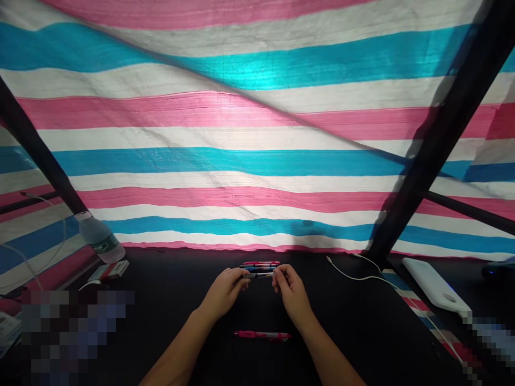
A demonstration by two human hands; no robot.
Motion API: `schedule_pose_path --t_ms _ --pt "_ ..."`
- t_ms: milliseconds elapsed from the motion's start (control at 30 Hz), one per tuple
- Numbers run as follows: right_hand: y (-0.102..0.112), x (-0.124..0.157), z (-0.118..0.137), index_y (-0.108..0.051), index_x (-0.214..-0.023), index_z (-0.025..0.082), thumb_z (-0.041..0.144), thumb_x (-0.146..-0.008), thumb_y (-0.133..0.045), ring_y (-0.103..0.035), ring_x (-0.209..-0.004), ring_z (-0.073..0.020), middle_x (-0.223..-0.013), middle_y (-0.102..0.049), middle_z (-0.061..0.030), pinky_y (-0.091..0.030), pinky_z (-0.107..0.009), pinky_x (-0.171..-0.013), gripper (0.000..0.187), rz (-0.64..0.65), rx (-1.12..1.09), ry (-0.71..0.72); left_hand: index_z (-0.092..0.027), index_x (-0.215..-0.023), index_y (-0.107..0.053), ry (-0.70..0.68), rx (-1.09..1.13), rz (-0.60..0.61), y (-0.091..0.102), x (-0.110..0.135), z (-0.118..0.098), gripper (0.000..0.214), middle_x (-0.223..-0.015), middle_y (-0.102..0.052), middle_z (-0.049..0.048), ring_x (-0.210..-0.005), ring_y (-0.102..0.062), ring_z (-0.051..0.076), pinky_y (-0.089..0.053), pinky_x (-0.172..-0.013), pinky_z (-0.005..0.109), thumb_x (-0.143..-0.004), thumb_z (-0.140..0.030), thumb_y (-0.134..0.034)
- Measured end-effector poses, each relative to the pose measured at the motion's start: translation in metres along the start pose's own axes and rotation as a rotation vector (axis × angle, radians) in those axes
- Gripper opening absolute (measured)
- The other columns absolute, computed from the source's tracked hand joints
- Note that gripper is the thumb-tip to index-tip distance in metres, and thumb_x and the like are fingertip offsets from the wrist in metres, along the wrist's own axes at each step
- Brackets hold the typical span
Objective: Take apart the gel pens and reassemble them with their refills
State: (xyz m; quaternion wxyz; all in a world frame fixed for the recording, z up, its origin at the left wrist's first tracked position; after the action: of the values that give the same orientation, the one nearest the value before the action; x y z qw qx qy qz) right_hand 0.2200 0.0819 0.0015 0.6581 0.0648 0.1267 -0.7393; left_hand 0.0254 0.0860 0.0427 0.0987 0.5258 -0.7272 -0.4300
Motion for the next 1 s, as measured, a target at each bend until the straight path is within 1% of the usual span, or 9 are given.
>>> schedule_pose_path --t_ms 167,300,367,433,500,667,767,833,1000 --pt "0.005 0.000 0.004 -0.065 -0.092 0.023 0.054 -0.092 -0.067 -0.052 -0.063 -0.0177 -0.069 -0.059 0.0007 -0.042 -0.030 -0.061 0.031 -0.022 0.023 0.032 -0.021 -0.079 -0.072 -0.004 0.003 0.080 -0.003 0.001 -0.007 0.048 -0.075 -0.073 0.0014 -0.078 -0.064 0.019 -0.043 -0.081 0.031 -0.107 -0.037 -0.036" --pt "0.004 0.001 0.004 -0.065 -0.089 0.023 0.054 -0.093 -0.066 -0.053 -0.063 -0.0170 -0.069 -0.059 0.0004 -0.042 -0.029 -0.060 0.032 -0.026 0.019 0.021 -0.022 -0.111 -0.071 -0.042 0.067 -0.076 0.010 0.001 -0.010 0.026 -0.098 -0.073 0.0036 -0.090 -0.064 0.021 -0.046 -0.083 0.031 -0.095 -0.042 -0.064" --pt "0.004 0.001 0.003 -0.065 -0.089 0.022 0.055 -0.093 -0.066 -0.053 -0.063 -0.0170 -0.070 -0.060 0.0000 -0.042 -0.029 -0.060 0.033 -0.022 0.019 0.011 -0.023 -0.113 -0.069 -0.046 0.080 -0.134 0.014 0.001 -0.008 0.028 -0.100 -0.072 0.0030 -0.090 -0.064 0.021 -0.046 -0.081 0.030 -0.089 -0.038 -0.072" --pt "0.004 0.001 0.002 -0.065 -0.089 0.023 0.055 -0.092 -0.066 -0.054 -0.063 -0.0172 -0.070 -0.061 -0.0001 -0.043 -0.029 -0.060 0.033 -0.021 0.016 0.005 -0.023 -0.096 -0.071 -0.031 0.056 -0.130 0.012 0.001 -0.006 0.015 -0.091 -0.073 0.0017 -0.085 -0.063 0.021 -0.044 -0.077 0.030 -0.096 -0.036 -0.063" --pt "0.004 0.000 0.000 -0.065 -0.089 0.023 0.055 -0.092 -0.067 -0.055 -0.063 -0.0176 -0.070 -0.061 -0.0003 -0.043 -0.030 -0.060 0.033 -0.020 0.016 0.005 -0.023 -0.084 -0.072 -0.016 0.024 -0.104 0.010 0.001 -0.005 0.030 -0.082 -0.073 0.0012 -0.079 -0.063 0.020 -0.042 -0.076 0.031 -0.103 -0.034 -0.051" --pt "0.003 0.000 -0.003 -0.063 -0.089 0.022 0.054 -0.092 -0.066 -0.055 -0.063 -0.0177 -0.070 -0.061 -0.0002 -0.043 -0.030 -0.060 0.032 -0.007 0.039 0.005 -0.024 -0.117 -0.068 -0.030 0.038 -0.094 0.007 0.001 -0.007 0.028 -0.105 -0.074 0.0034 -0.090 -0.064 0.022 -0.044 -0.079 0.030 -0.092 -0.036 -0.069" --pt "0.003 0.000 -0.004 -0.063 -0.090 0.022 0.055 -0.092 -0.066 -0.055 -0.064 -0.0178 -0.071 -0.062 -0.0003 -0.044 -0.030 -0.060 0.032 0.000 0.039 0.000 -0.024 -0.098 -0.074 -0.025 0.002 -0.055 0.003 0.001 -0.008 0.019 -0.095 -0.076 0.0032 -0.084 -0.065 0.022 -0.043 -0.078 0.031 -0.099 -0.035 -0.058" --pt "0.003 0.000 -0.005 -0.063 -0.091 0.022 0.055 -0.091 -0.067 -0.055 -0.064 -0.0182 -0.071 -0.062 -0.0005 -0.044 -0.030 -0.061 0.033 0.002 0.035 -0.006 -0.024 -0.090 -0.075 -0.028 -0.012 -0.029 0.000 0.001 -0.009 0.032 -0.088 -0.076 0.0027 -0.081 -0.066 0.021 -0.042 -0.078 0.031 -0.103 -0.036 -0.049" --pt "0.001 0.001 -0.005 -0.064 -0.090 0.022 0.056 -0.088 -0.068 -0.056 -0.064 -0.0191 -0.071 -0.063 -0.0012 -0.044 -0.031 -0.061 0.034 0.007 0.036 -0.026 -0.025 -0.113 -0.071 -0.013 -0.008 -0.075 0.005 0.001 -0.008 0.025 -0.105 -0.076 0.0029 -0.089 -0.065 0.023 -0.042 -0.077 0.031 -0.091 -0.038 -0.070"
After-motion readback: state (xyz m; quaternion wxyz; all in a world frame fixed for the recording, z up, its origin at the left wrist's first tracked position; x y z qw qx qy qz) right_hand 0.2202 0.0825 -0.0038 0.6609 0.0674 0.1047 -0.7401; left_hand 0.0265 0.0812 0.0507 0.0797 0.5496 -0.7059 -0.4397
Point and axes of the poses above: each hand's wrist, its own x-axis away from the middle knuckle, its own y-axis out of the back of the hand, z = x × y, the point moved 9 cm from there along -x, towards the middle knuckle
